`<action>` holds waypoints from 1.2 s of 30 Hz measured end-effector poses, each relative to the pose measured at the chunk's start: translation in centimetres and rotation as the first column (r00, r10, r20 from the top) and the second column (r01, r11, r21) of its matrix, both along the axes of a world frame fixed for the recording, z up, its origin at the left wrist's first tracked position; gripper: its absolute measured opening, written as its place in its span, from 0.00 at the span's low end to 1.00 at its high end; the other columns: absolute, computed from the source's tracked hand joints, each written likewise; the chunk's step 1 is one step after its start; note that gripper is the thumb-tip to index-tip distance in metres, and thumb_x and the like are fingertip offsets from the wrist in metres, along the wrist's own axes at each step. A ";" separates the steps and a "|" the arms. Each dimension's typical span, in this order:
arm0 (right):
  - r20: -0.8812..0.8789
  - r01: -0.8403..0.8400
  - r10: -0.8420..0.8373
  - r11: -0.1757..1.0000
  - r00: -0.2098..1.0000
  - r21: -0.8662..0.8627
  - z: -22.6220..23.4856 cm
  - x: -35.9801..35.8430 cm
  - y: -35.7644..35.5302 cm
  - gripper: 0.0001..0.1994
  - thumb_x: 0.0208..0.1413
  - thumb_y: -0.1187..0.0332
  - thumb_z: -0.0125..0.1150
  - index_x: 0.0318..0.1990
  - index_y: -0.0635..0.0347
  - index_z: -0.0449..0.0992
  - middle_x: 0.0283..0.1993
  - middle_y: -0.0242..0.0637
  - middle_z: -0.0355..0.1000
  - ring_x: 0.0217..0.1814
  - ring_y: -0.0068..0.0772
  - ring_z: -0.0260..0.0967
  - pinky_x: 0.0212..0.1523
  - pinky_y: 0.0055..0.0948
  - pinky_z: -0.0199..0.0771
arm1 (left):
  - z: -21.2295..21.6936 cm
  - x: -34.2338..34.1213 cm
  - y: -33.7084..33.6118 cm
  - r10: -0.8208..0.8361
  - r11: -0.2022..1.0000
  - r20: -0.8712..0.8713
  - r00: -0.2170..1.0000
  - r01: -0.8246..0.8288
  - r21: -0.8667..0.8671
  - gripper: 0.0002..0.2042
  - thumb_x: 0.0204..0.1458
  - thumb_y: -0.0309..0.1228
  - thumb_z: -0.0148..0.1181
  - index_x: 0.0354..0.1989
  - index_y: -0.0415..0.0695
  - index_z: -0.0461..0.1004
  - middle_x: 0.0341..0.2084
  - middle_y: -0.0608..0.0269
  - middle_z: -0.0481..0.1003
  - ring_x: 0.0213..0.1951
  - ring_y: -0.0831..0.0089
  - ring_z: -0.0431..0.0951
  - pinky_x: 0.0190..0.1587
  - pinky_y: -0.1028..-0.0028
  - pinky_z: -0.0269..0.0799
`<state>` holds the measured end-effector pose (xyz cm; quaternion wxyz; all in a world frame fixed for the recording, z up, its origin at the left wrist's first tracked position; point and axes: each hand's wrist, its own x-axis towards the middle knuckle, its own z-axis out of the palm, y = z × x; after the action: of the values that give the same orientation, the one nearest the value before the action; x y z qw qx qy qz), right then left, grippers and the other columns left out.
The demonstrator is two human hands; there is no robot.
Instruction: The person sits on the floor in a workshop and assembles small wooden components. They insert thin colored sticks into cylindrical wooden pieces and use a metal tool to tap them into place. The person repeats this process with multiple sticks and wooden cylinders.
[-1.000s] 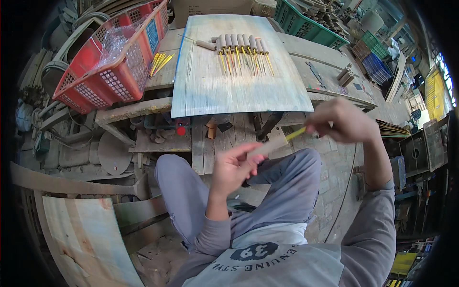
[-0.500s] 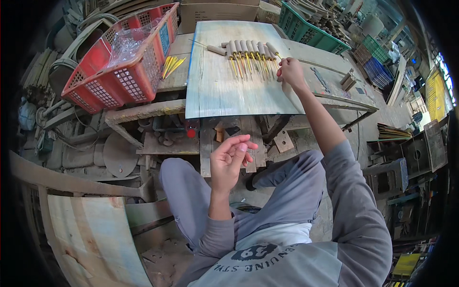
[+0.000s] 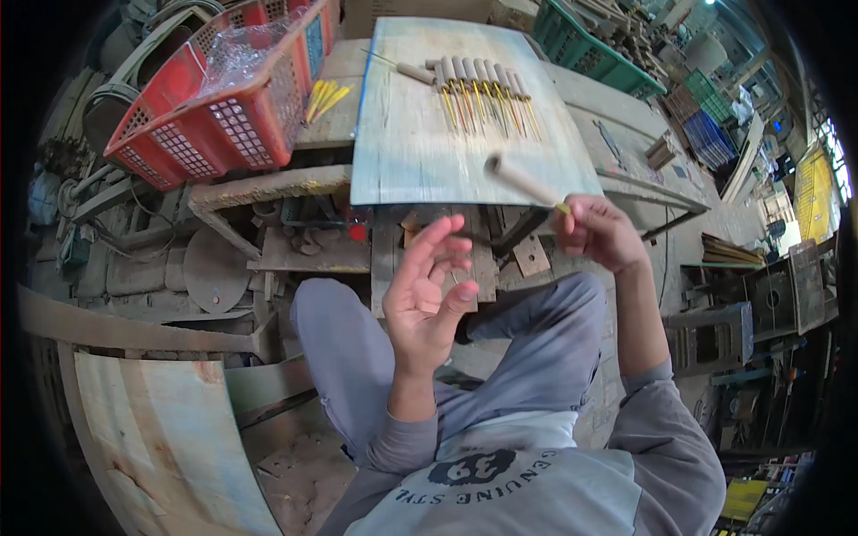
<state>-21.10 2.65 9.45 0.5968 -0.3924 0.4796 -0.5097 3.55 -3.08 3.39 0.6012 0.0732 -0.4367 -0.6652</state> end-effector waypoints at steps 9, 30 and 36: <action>-0.003 -0.182 0.182 0.983 0.983 0.037 -2.2 3.5 4.5 0.15 0.61 0.62 0.52 0.27 0.64 0.72 0.28 0.28 0.62 0.27 0.19 0.55 0.27 0.20 0.57 | 2.8 -0.6 3.9 0.075 0.995 0.021 0.997 -0.073 -0.067 0.17 0.45 0.16 0.64 0.45 0.30 0.72 0.43 0.53 0.70 0.43 0.69 0.74 0.47 0.74 0.71; -0.441 0.549 -0.601 0.796 0.667 -0.254 2.1 -2.5 -4.6 0.13 0.60 0.63 0.51 0.34 0.64 0.77 0.23 0.30 0.66 0.25 0.22 0.61 0.31 0.25 0.64 | 0.7 0.9 -0.1 0.151 0.961 0.106 0.983 -0.171 0.217 0.21 0.48 0.20 0.61 0.51 0.37 0.64 0.44 0.58 0.69 0.40 0.74 0.72 0.42 0.76 0.69; -0.750 0.653 -0.646 0.630 0.141 -0.420 -2.1 -8.3 -15.8 0.10 0.45 0.65 0.57 0.28 0.56 0.83 0.22 0.46 0.74 0.25 0.34 0.71 0.32 0.31 0.70 | -0.6 2.9 -1.7 0.230 0.940 0.124 0.965 -0.253 0.227 0.16 0.53 0.22 0.55 0.50 0.38 0.65 0.44 0.61 0.70 0.40 0.74 0.72 0.41 0.76 0.68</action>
<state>-29.36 -13.12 7.33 -0.0044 -0.3401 0.8280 -0.4457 6.43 -4.80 2.77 0.6433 0.2304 -0.3685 -0.6302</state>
